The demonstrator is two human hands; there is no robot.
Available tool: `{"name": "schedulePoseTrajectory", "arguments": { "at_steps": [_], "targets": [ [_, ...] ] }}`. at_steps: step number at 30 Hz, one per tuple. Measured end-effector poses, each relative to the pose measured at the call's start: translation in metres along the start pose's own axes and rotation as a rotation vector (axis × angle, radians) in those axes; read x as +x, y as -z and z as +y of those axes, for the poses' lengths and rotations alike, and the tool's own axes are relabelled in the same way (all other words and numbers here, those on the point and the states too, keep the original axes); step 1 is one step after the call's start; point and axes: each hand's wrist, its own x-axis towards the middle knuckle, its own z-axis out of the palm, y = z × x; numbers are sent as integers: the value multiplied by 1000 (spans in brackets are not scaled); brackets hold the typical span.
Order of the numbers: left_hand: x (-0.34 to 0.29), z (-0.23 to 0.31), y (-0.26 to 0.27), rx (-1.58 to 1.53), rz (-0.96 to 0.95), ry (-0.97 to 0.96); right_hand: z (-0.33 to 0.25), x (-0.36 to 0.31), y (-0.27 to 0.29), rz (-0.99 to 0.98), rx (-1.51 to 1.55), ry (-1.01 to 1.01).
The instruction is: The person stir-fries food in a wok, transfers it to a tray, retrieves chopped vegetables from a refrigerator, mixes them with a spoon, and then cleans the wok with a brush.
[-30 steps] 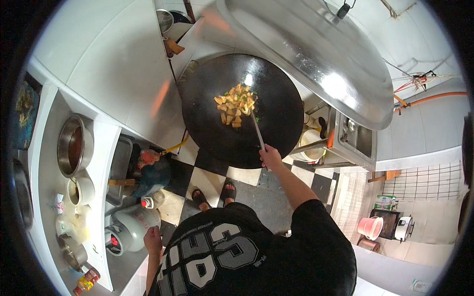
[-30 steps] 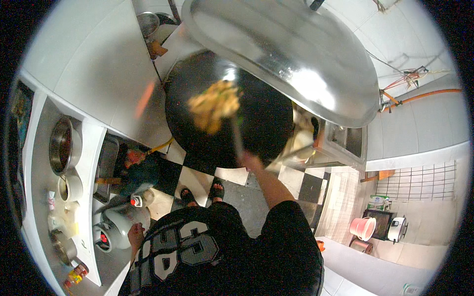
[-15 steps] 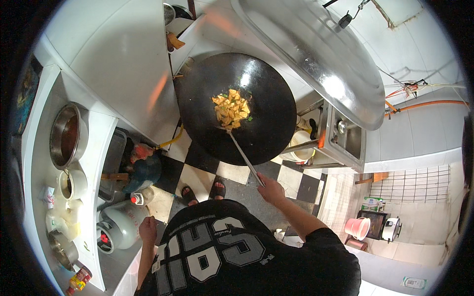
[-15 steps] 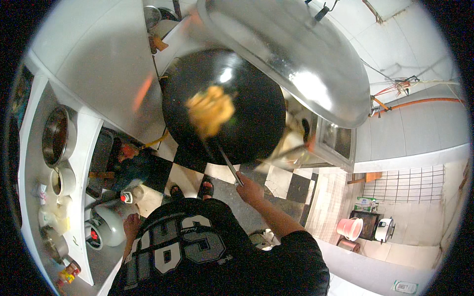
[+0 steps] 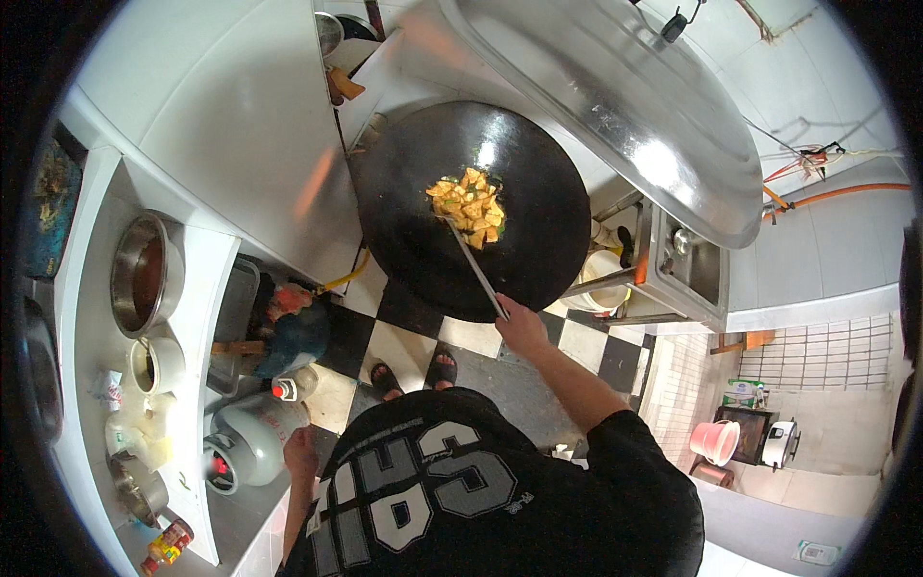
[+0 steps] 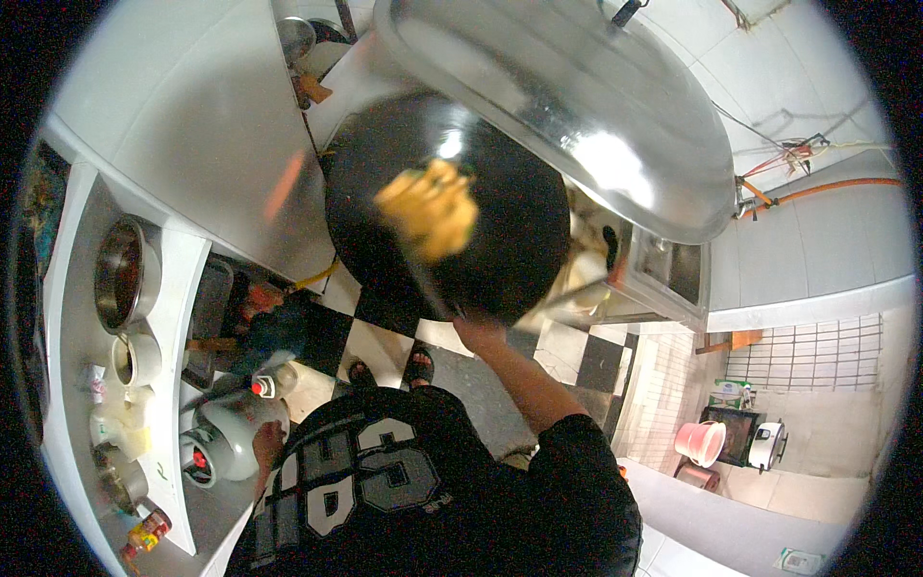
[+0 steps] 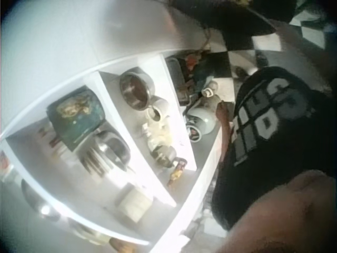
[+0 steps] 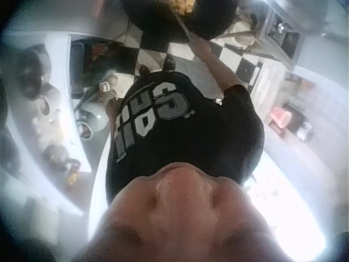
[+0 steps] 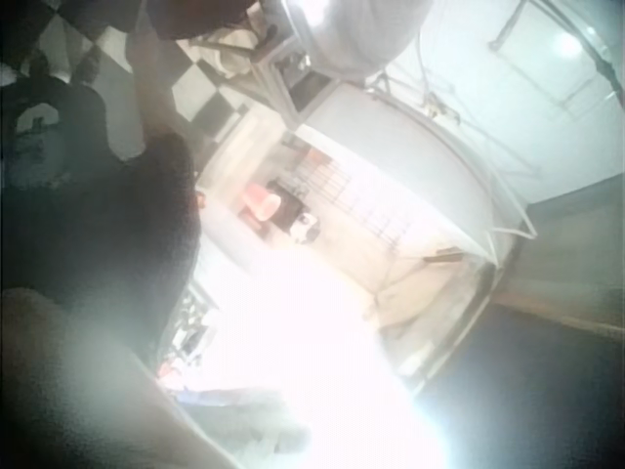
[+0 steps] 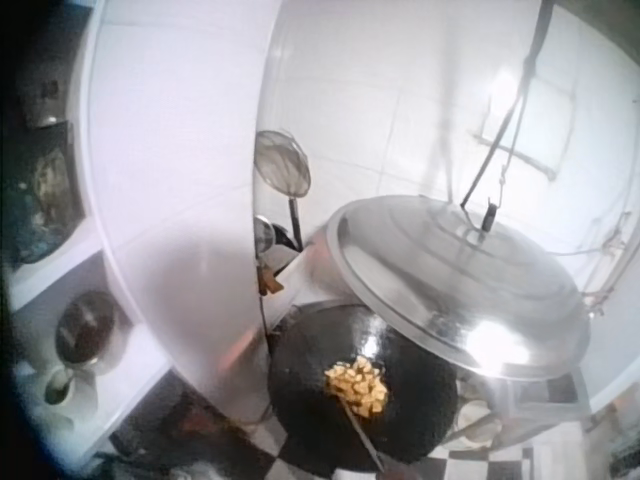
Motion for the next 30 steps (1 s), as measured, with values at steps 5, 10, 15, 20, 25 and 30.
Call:
{"name": "schedulePoseTrajectory", "arguments": {
  "at_steps": [5, 10, 15, 20, 25, 30],
  "targets": [
    [-3, -32, -23, -122, -59, 90, -14, 52, 22, -80, -298, -7],
    [-13, -36, -16, -15, 30, 47, 51, 90, 42, -198, -530, -20],
    [-26, -33, -9, -112, 26, 84, 79, 108, 48, -80, -430, -12],
    [-30, -13, -4, -250, -67, 25, 43, 127, 49, -57, -244, -136],
    [-27, -10, -4, -207, 23, 181, 36, 113, 52, -83, -143, -106],
    [-22, -46, -15, -256, -49, 151, 33, 137, 50, 30, -116, -73]
  ]
}}
